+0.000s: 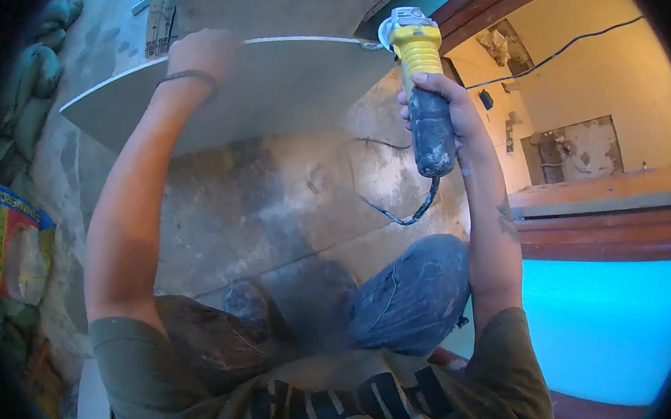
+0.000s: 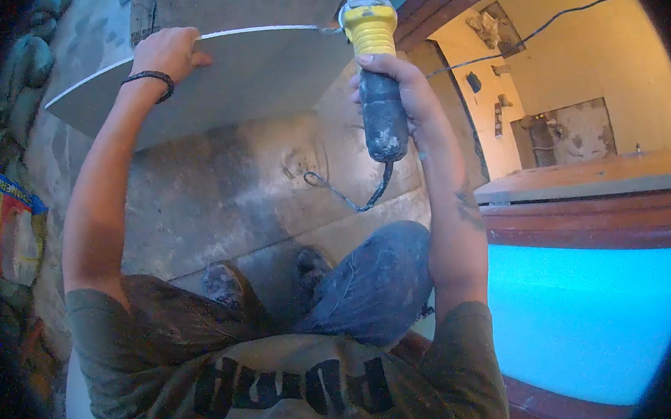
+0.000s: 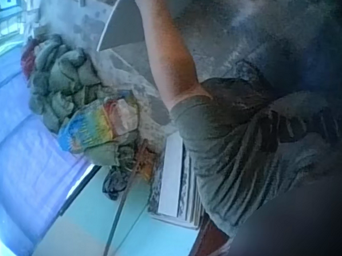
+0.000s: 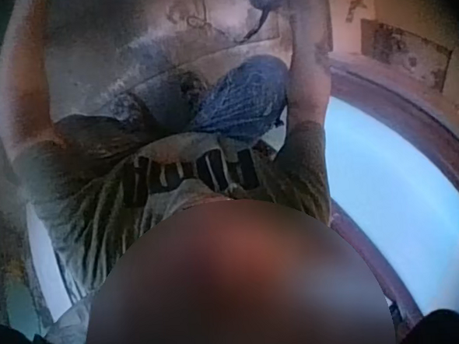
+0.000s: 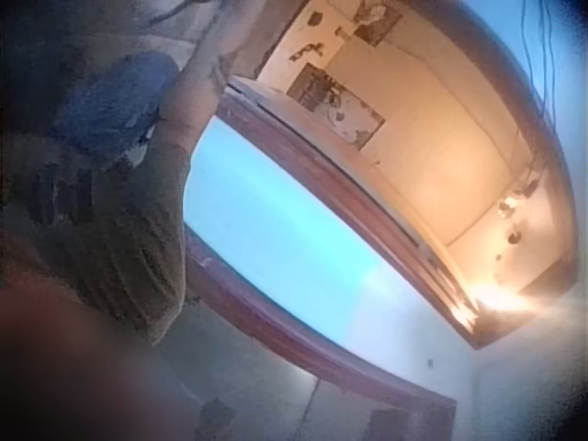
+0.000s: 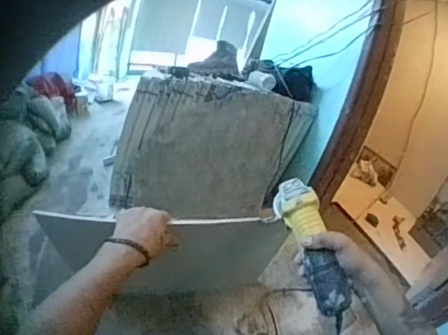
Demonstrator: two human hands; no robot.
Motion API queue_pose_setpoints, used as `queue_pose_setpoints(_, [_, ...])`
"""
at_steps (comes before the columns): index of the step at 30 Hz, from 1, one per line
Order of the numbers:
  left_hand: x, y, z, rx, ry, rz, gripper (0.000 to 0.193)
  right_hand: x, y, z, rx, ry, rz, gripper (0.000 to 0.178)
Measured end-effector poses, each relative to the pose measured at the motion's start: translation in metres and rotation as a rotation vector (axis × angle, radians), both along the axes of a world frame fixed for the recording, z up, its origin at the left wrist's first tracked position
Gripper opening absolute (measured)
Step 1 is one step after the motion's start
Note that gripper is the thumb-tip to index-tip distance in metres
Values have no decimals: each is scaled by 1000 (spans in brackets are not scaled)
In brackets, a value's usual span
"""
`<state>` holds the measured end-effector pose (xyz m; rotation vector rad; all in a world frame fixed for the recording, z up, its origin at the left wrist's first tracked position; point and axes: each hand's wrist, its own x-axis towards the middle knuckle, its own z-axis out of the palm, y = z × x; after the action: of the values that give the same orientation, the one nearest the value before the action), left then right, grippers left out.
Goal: The person uses an angle grinder to smooth the edge of a tile and then places the tile onto a floor surface.
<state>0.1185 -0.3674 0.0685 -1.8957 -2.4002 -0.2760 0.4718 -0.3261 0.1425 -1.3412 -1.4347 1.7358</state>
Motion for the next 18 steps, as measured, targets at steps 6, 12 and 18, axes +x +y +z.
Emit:
queue_pose_setpoints(6, [-6,1,2,-31,6,7,41,-13,3,-2,-8,-32,-9,39])
queue_pose_setpoints(12, [-16,2,0,-27,24,-24,42,-27,2,-3,-28,-4,40,36])
queue_pose_setpoints(18, [-15,0,3,-14,-9,-31,40,-29,-2,1,-21,-42,19,36])
